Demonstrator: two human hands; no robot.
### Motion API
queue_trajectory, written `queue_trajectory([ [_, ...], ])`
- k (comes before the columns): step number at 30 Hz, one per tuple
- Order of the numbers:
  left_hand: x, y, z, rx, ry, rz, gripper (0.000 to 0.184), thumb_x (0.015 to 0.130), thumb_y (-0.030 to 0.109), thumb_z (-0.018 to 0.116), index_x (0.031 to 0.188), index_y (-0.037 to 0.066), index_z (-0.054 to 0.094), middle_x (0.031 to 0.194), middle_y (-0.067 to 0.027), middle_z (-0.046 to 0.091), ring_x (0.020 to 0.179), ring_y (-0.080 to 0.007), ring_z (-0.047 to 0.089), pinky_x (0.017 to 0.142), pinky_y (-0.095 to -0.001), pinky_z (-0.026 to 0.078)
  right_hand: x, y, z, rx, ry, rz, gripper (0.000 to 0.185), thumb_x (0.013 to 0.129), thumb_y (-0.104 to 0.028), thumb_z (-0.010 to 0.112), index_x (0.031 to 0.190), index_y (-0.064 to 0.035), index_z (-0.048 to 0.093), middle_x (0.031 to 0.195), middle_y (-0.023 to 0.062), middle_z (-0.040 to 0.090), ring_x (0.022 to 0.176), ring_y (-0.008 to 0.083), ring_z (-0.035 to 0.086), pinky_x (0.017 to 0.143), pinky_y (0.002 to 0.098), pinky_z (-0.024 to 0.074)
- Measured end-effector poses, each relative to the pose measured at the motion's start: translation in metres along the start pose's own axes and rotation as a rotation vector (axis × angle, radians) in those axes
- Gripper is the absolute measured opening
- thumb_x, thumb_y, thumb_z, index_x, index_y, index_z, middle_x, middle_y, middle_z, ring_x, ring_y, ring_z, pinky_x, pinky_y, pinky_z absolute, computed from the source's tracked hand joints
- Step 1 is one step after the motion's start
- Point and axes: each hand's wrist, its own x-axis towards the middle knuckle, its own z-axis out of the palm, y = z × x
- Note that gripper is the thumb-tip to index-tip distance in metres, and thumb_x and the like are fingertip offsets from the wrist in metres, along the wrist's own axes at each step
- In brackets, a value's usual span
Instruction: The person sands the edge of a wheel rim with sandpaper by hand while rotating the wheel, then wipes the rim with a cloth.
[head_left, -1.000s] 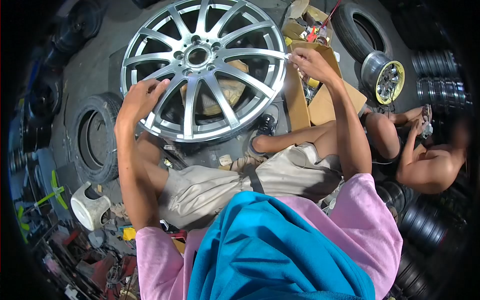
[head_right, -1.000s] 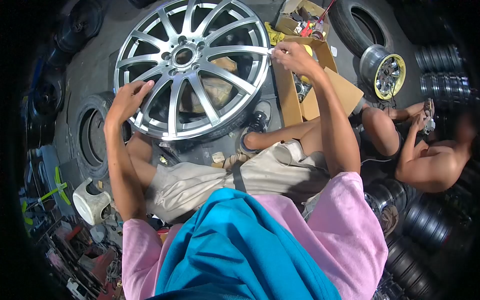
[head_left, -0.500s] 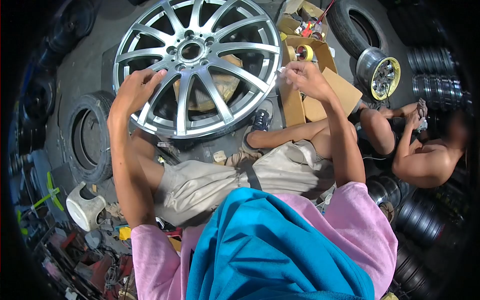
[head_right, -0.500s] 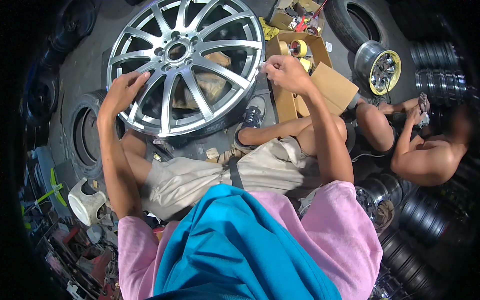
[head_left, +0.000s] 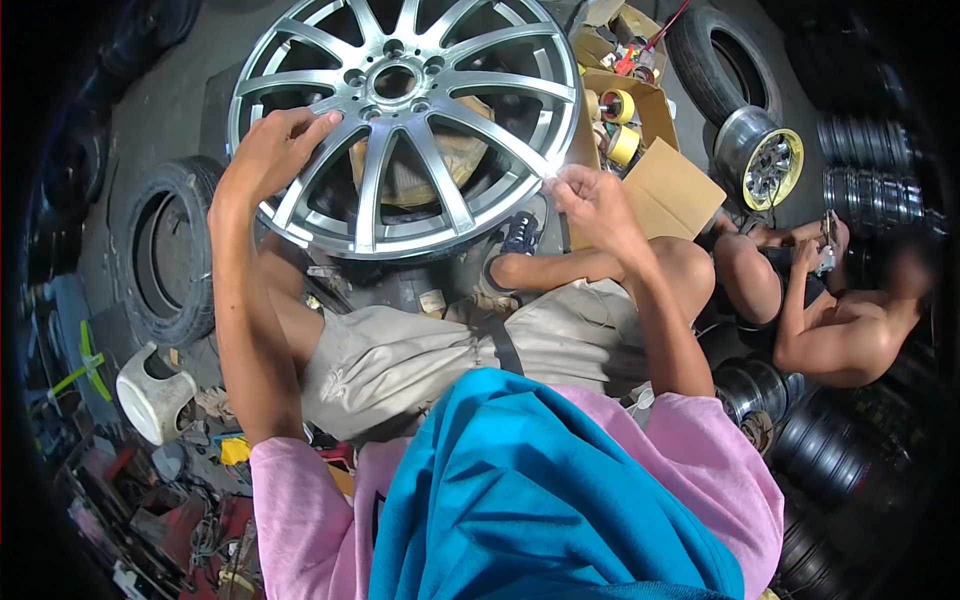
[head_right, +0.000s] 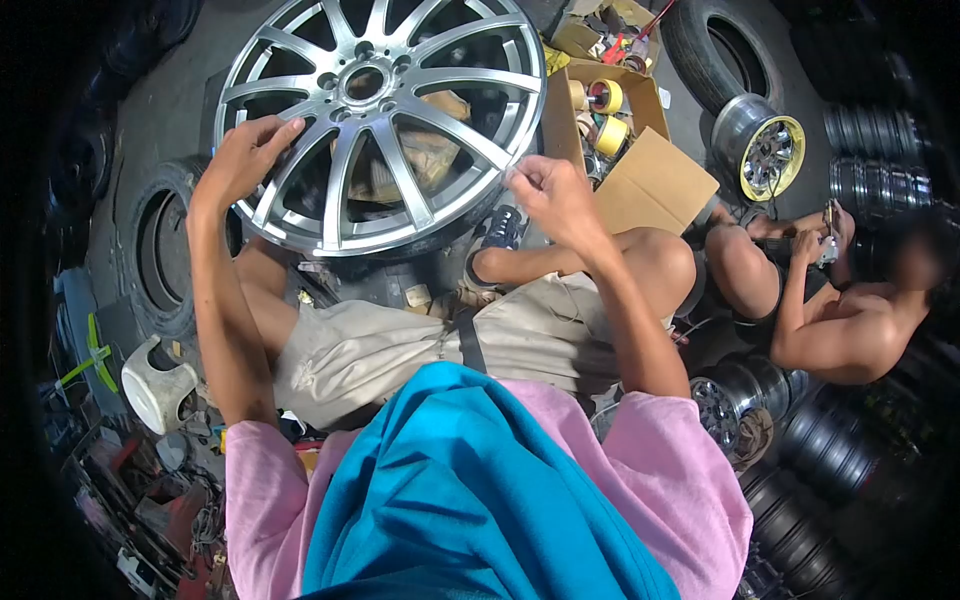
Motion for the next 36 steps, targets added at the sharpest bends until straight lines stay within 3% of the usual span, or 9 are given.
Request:
queue_trajectory([
  [9, 0.001, -0.006, -0.001, 0.006, -0.016, -0.001, 0.059, 0.102, 0.054, 0.062, 0.108, -0.002, 0.077, 0.086, -0.0220, 0.073, 0.078, -0.0328, 0.068, 0.079, -0.0430, 0.053, -0.028, -0.014, 0.043, 0.065, 0.054, 0.060, 0.032, 0.095, -0.027, 0.070, 0.096, 0.0037, 0.075, 0.065, 0.0131, 0.064, 0.060, 0.0153, 0.058, 0.061, 0.0352, 0.0478],
  [21, 0.001, -0.021, 0.002, -0.040, 0.032, 0.052, 0.058, 0.103, 0.053, 0.060, 0.107, -0.002, 0.077, 0.084, -0.0231, 0.073, 0.077, -0.0356, 0.069, 0.078, -0.0434, 0.053, -0.037, -0.015, 0.056, 0.120, 0.119, 0.133, 0.028, 0.094, -0.025, 0.071, 0.092, 0.0024, 0.077, 0.065, 0.0084, 0.068, 0.059, 0.0121, 0.060, 0.060, 0.0327, 0.0486],
  [23, 0.000, -0.022, 0.004, -0.041, 0.021, 0.047, 0.058, 0.103, 0.054, 0.060, 0.107, -0.002, 0.078, 0.083, -0.0233, 0.072, 0.076, -0.0359, 0.068, 0.077, -0.0436, 0.053, -0.045, -0.023, 0.065, 0.015, 0.078, 0.096, 0.024, 0.102, -0.017, 0.065, 0.095, 0.0034, 0.076, 0.074, 0.0009, 0.067, 0.067, 0.0033, 0.059, 0.058, 0.0203, 0.0445],
  [26, -0.002, -0.024, 0.007, -0.085, 0.094, 0.093, 0.058, 0.104, 0.054, 0.060, 0.104, -0.002, 0.078, 0.080, -0.0233, 0.071, 0.072, -0.0350, 0.067, 0.074, -0.0444, 0.052, -0.051, -0.028, 0.081, 0.080, 0.069, 0.109, 0.024, 0.101, -0.016, 0.065, 0.095, 0.0039, 0.076, 0.073, 0.0015, 0.068, 0.066, 0.0043, 0.059, 0.057, 0.0218, 0.0453],
  [28, -0.003, -0.021, 0.001, -0.034, 0.004, 0.020, 0.053, 0.105, 0.048, 0.062, 0.111, -0.003, 0.075, 0.078, -0.0119, 0.064, 0.073, -0.0193, 0.053, 0.071, -0.0362, 0.046, -0.056, -0.039, 0.088, 0.112, 0.046, 0.115, 0.023, 0.101, -0.014, 0.065, 0.096, 0.0052, 0.076, 0.072, 0.0030, 0.067, 0.061, 0.0048, 0.057, 0.055, 0.0213, 0.0441],
  [29, -0.004, -0.021, 0.001, -0.035, 0.005, 0.016, 0.053, 0.105, 0.048, 0.062, 0.111, -0.003, 0.075, 0.078, -0.0119, 0.064, 0.073, -0.0193, 0.053, 0.071, -0.0362, 0.046, -0.057, -0.041, 0.093, 0.111, 0.043, 0.114, 0.023, 0.101, -0.014, 0.065, 0.096, 0.0052, 0.076, 0.072, 0.0030, 0.067, 0.061, 0.0048, 0.057, 0.055, 0.0213, 0.0441],
  [31, -0.004, -0.022, 0.000, -0.021, 0.011, 0.017, 0.054, 0.104, 0.049, 0.062, 0.109, -0.003, 0.075, 0.076, -0.0118, 0.063, 0.072, -0.0190, 0.052, 0.070, -0.0361, 0.046, -0.059, -0.042, 0.102, 0.229, 0.069, 0.144, 0.030, 0.096, -0.025, 0.070, 0.088, 0.0034, 0.074, 0.063, 0.0082, 0.065, 0.057, 0.0107, 0.055, 0.057, 0.0327, 0.0458],
  [35, -0.004, -0.028, 0.004, -0.035, 0.049, 0.059, 0.054, 0.104, 0.049, 0.062, 0.108, -0.003, 0.075, 0.075, -0.0110, 0.061, 0.071, -0.0186, 0.050, 0.068, -0.0359, 0.044, -0.061, -0.049, 0.116, 0.235, 0.035, 0.152, 0.030, 0.097, -0.025, 0.069, 0.089, 0.0032, 0.075, 0.066, 0.0073, 0.069, 0.060, 0.0097, 0.061, 0.056, 0.0306, 0.0493],
  [36, -0.005, -0.026, 0.004, -0.034, 0.063, 0.070, 0.056, 0.104, 0.051, 0.061, 0.105, -0.003, 0.077, 0.075, -0.0163, 0.066, 0.070, -0.0254, 0.058, 0.069, -0.0397, 0.048, -0.061, -0.053, 0.117, 0.235, 0.033, 0.153, 0.030, 0.097, -0.025, 0.069, 0.089, 0.0032, 0.075, 0.066, 0.0073, 0.069, 0.060, 0.0097, 0.061, 0.056, 0.0306, 0.0493],
])
